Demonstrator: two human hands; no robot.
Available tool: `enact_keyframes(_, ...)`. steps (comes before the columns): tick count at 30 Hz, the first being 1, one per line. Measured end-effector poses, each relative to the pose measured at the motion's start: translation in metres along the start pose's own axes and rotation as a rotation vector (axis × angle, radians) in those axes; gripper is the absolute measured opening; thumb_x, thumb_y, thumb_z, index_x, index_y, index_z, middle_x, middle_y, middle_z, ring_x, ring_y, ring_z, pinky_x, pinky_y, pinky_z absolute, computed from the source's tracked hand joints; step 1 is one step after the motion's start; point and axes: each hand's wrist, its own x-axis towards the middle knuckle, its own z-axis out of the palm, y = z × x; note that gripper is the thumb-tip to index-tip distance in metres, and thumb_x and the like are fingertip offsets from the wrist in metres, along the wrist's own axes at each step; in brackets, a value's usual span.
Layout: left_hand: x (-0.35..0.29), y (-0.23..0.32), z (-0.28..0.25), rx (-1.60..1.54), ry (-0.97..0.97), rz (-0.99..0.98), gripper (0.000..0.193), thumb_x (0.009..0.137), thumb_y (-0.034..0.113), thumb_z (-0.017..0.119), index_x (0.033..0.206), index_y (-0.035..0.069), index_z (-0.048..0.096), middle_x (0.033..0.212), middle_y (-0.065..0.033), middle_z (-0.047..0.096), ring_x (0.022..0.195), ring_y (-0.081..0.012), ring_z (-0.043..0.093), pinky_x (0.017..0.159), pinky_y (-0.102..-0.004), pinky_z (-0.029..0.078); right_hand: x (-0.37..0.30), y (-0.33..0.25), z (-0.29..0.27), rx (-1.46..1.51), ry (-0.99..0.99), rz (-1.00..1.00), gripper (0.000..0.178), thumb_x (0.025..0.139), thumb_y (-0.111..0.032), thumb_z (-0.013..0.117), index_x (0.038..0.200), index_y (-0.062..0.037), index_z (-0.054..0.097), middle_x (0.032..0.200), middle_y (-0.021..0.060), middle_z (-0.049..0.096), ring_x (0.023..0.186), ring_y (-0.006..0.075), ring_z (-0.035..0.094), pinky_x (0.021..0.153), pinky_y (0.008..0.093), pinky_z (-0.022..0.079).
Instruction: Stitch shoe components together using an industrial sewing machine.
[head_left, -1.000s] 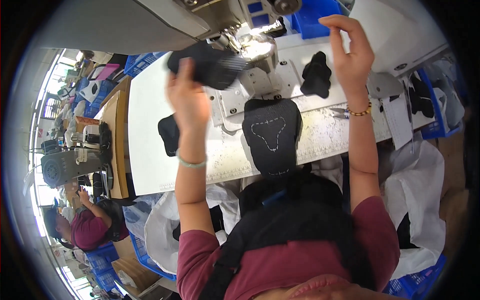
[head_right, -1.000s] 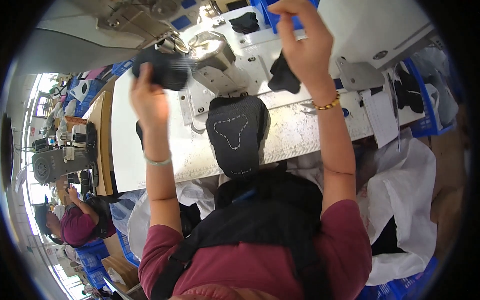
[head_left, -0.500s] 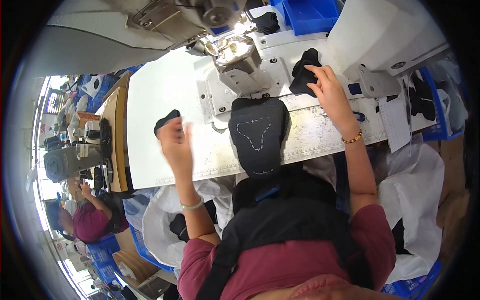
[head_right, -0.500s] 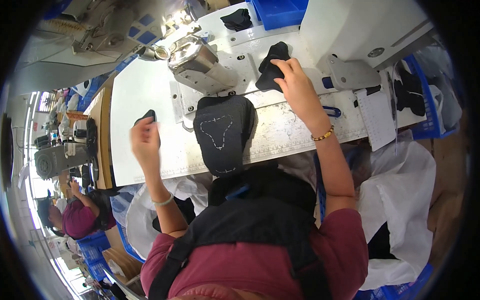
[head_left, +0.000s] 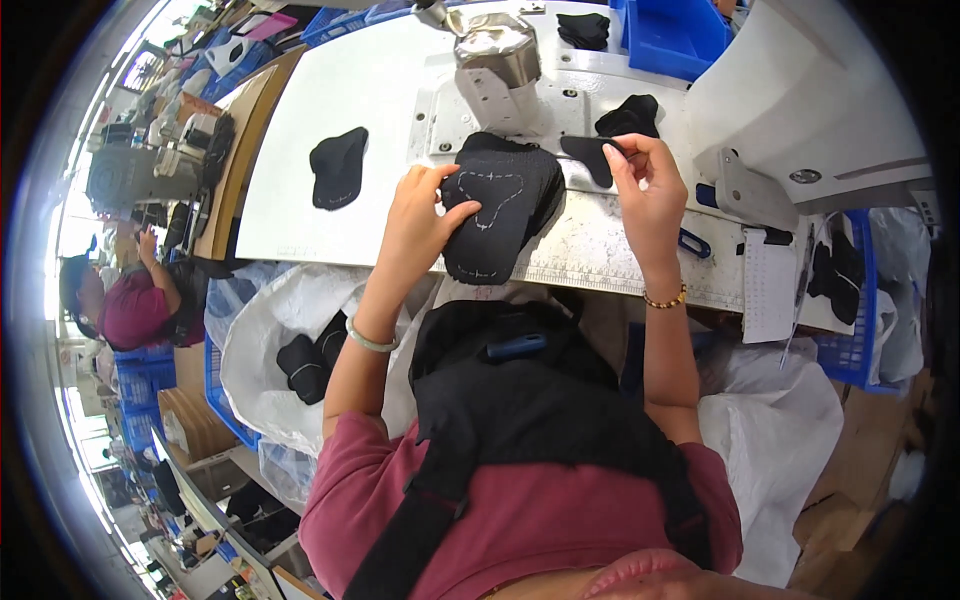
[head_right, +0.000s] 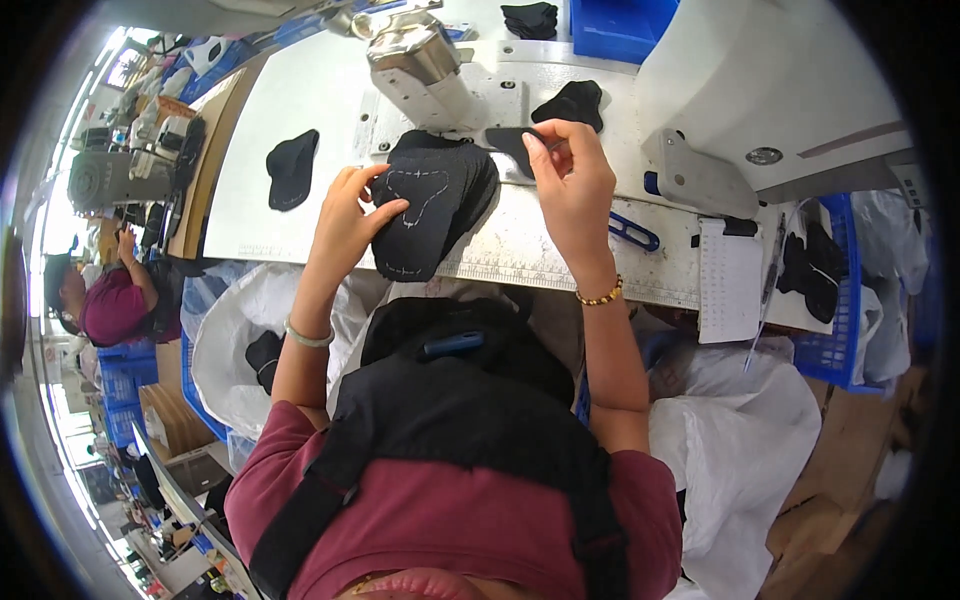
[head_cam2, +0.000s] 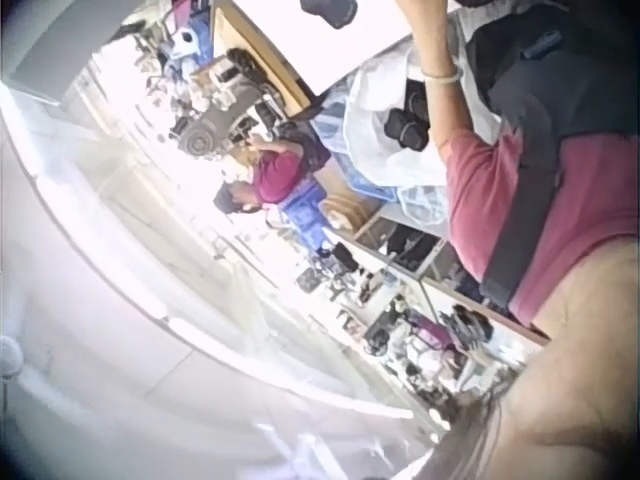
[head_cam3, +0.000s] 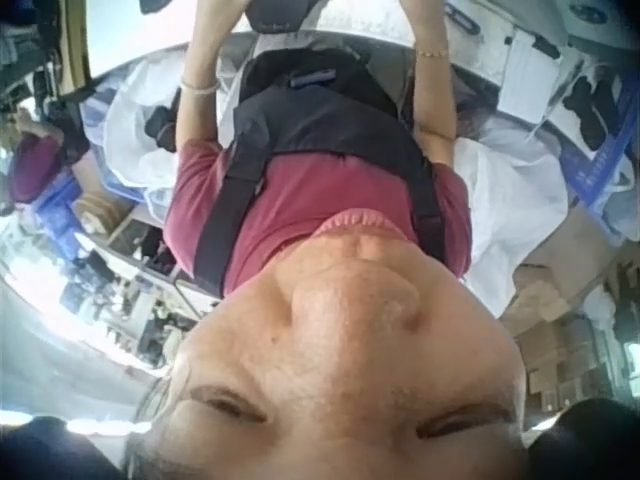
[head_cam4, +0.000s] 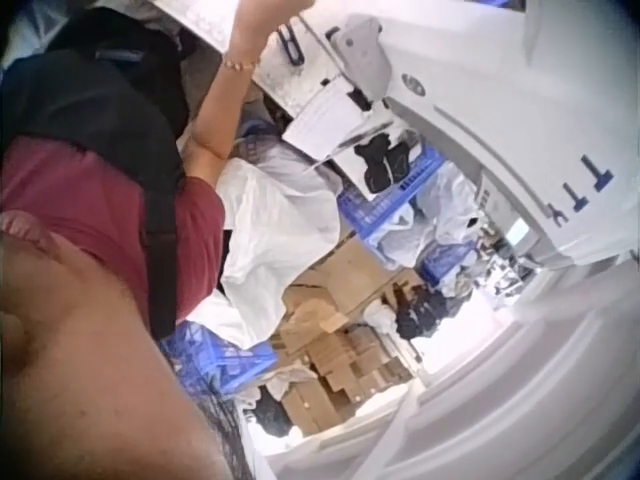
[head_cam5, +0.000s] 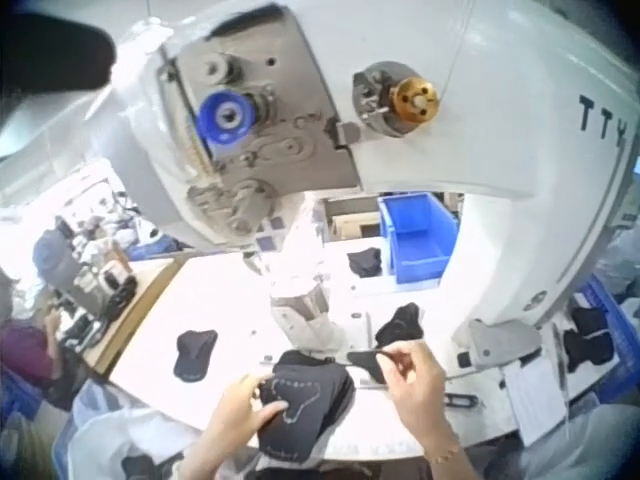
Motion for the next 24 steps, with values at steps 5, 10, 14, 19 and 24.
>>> enact_keyframes(5,-0.004,0.003,0.007,0.13,0.183,0.106,0.031,0.07,0.013,0.075,0.085,0.0,0.051,0.089,-0.0123,0.051,0.084,-0.0273,0.05,0.075,-0.0349,0.042,-0.021,-0.016,0.018,0.794,-0.331,0.461,0.01,0.087,-0.008,0.062,0.091,-0.0042,0.055,0.071,0.0009,0.058,0.055,0.0062,0.055,0.048,0.0191,0.042)
enact_keyframes(10,0.005,0.025,-0.001,-1.159,0.055,-0.183,0.024,0.078,-0.002,0.049,0.101,-0.003,0.056,0.095,-0.0081,0.061,0.082,-0.0124,0.059,0.076,-0.0233,0.049,-0.033,-0.031,0.057,0.831,-0.26,0.414,0.016,0.085,-0.005,0.064,0.088,-0.0026,0.049,0.073,0.0043,0.059,0.062,0.0108,0.063,0.055,0.0214,0.052)
enact_keyframes(14,0.016,0.025,-0.016,-1.643,-0.015,-0.249,0.032,0.074,-0.002,0.046,0.104,-0.003,0.055,0.096,-0.0119,0.063,0.084,-0.0176,0.063,0.074,-0.0284,0.053,-0.025,-0.054,0.071,0.506,-0.076,0.138,0.016,0.084,-0.004,0.066,0.088,-0.0022,0.05,0.075,0.0024,0.059,0.062,0.0085,0.062,0.056,0.0204,0.05)
enact_keyframes(19,0.038,0.035,-0.029,-1.499,-0.205,-0.235,0.021,0.081,0.001,0.057,0.102,-0.002,0.057,0.091,-0.0096,0.064,0.078,-0.0152,0.064,0.07,-0.0282,0.054,-0.001,-0.061,0.074,0.198,0.02,-0.082,0.015,0.081,0.001,0.066,0.086,-0.0018,0.053,0.075,0.0027,0.06,0.062,0.0063,0.06,0.056,0.0198,0.048)
enact_keyframes(24,0.056,0.033,-0.026,-1.367,-0.228,-0.132,0.017,0.088,0.014,0.063,0.097,0.0,0.061,0.085,-0.004,0.065,0.073,-0.0097,0.061,0.064,-0.0236,0.052,0.013,-0.063,0.075,0.347,-0.015,0.046,0.016,0.082,-0.002,0.067,0.085,-0.0021,0.051,0.074,0.0023,0.06,0.062,0.005,0.06,0.055,0.0184,0.048)
